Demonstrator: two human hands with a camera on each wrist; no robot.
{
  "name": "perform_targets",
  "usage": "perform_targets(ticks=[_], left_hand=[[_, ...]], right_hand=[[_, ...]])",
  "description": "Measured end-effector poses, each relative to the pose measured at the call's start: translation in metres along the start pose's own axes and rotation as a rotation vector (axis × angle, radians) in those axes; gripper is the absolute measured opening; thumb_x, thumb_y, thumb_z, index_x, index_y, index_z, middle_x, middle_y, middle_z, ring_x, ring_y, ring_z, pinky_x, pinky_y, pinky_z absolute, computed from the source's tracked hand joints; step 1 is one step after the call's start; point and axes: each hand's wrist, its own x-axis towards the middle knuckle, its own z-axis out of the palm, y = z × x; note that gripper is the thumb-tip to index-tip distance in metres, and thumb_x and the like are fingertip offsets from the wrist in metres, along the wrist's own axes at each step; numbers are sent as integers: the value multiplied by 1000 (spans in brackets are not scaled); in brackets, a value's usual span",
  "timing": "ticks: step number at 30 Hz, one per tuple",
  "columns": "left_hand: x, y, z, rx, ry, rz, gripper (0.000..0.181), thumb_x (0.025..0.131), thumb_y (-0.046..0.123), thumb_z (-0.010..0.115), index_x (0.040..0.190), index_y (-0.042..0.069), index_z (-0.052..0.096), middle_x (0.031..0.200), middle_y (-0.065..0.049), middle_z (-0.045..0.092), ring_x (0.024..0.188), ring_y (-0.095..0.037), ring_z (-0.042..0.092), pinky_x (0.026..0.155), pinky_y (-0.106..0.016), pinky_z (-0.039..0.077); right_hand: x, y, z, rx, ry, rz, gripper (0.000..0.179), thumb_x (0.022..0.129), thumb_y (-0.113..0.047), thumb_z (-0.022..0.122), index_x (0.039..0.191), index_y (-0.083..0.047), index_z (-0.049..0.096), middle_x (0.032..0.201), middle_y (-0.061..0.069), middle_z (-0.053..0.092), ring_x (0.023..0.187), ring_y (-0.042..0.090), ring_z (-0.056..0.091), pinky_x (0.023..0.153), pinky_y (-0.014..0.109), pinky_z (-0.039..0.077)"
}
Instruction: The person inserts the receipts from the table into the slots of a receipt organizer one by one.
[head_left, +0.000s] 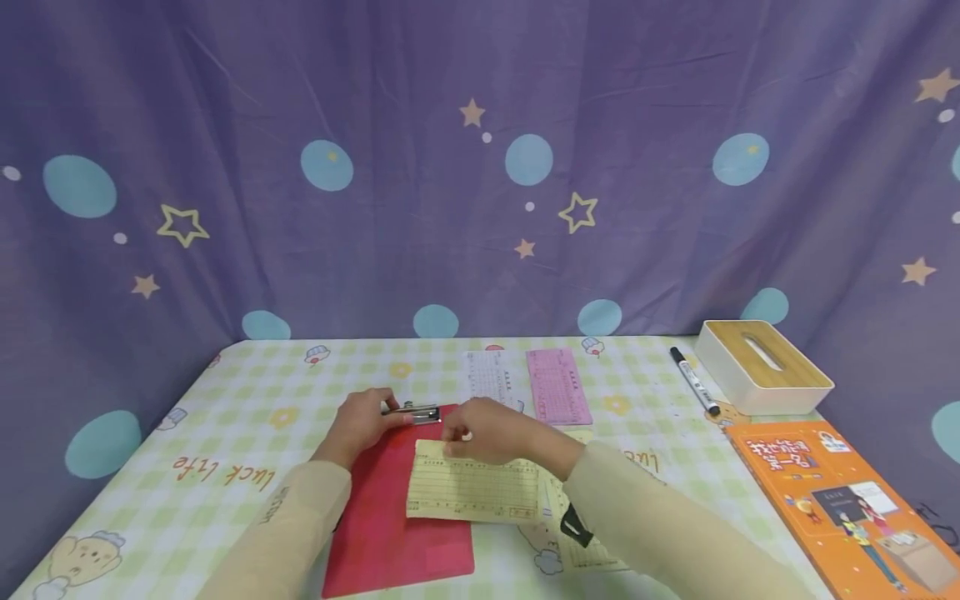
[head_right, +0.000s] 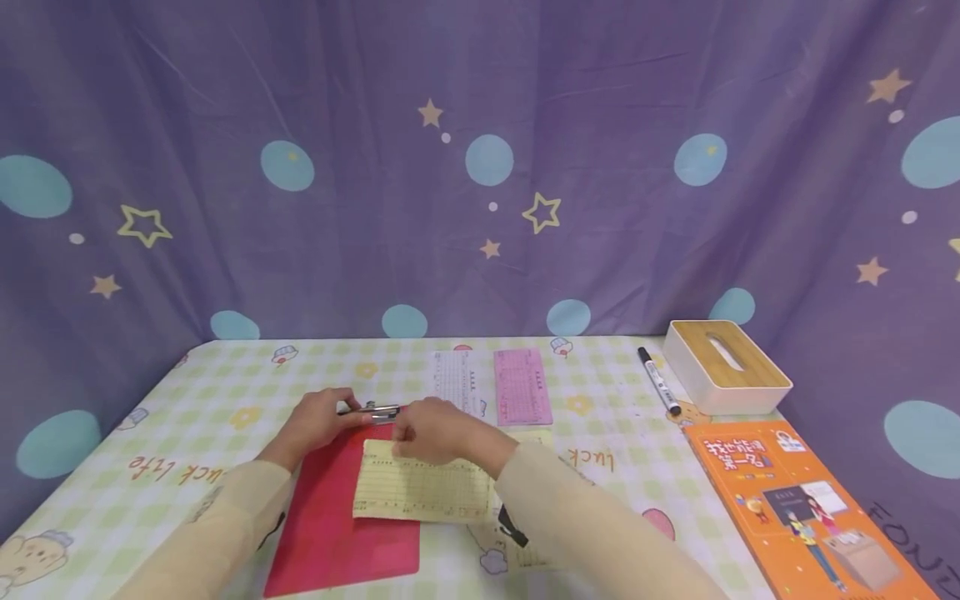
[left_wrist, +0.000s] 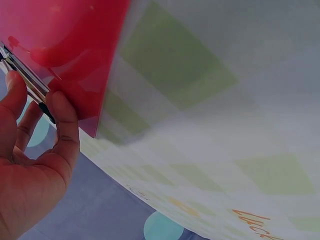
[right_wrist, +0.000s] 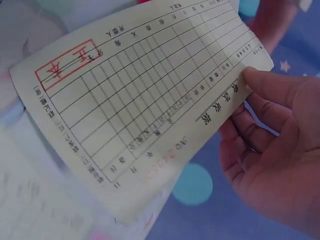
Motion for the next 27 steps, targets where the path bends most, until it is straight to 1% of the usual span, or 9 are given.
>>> perform_targets(ticks=[5,9,11,13,17,19,21,23,27], left_hand=[[-1,0,0,-7,10,15,24,87,25,83,87,6,67,79,-6,64,75,-23,56,73,-40,49],[-1,0,-1,-9,17,28,24,87,24,82,86,6,66,78,-6,64,75,-23,56,73,-40,48],[0,-1,0,-8,14,32,24,87,24,82,85,6,66,78,-6,64,75,-24,56,74,-41,48],[0,-1,0,-4,13,37,24,87,24,82,85,7,66,77,-5,64,75,-24,57,74,-41,48],[1,-2,0,13,10,39,24,86,25,82,84,8,66,75,-5,63,74,-24,56,73,-40,48],[1,-3,1,26,9,41,24,87,26,82,84,8,66,76,-5,63,74,-24,56,73,-40,48],[2,-3,2,38,8,40,25,87,26,82,85,8,65,76,-6,63,74,-24,56,73,-40,48],[3,-3,2,46,1,39,25,87,26,81,86,8,65,77,-6,63,74,-24,56,73,-41,48],[3,-1,1,48,-18,28,25,89,26,80,88,7,64,79,-6,62,75,-24,55,74,-41,47]], right_hand=[[19,-12,19,-64,10,-5,7,95,-11,72,90,-8,76,71,-8,56,66,4,45,67,21,39],[30,-19,34,-124,23,-4,5,93,-11,75,89,-8,78,68,-10,58,64,2,45,64,18,38],[34,-20,41,-149,29,-4,3,91,-11,76,90,-9,78,71,-10,61,67,2,48,67,17,40],[36,-19,47,-178,34,11,4,91,-15,77,94,-12,78,78,-11,66,76,3,53,77,18,43],[33,-17,53,-218,38,56,16,91,-23,79,105,-19,76,98,-12,70,107,10,58,100,27,41],[28,-13,53,-209,41,81,20,90,-24,80,109,-20,75,105,-11,70,120,16,55,106,33,40],[22,-8,49,-201,46,99,23,88,-24,81,111,-20,75,105,-10,70,119,17,55,104,36,41],[15,-3,44,-173,48,119,24,87,-22,83,109,-19,76,102,-10,70,113,16,55,101,37,42],[2,8,37,-171,53,160,29,81,-24,87,107,-16,76,97,-7,69,100,16,55,92,37,44]])
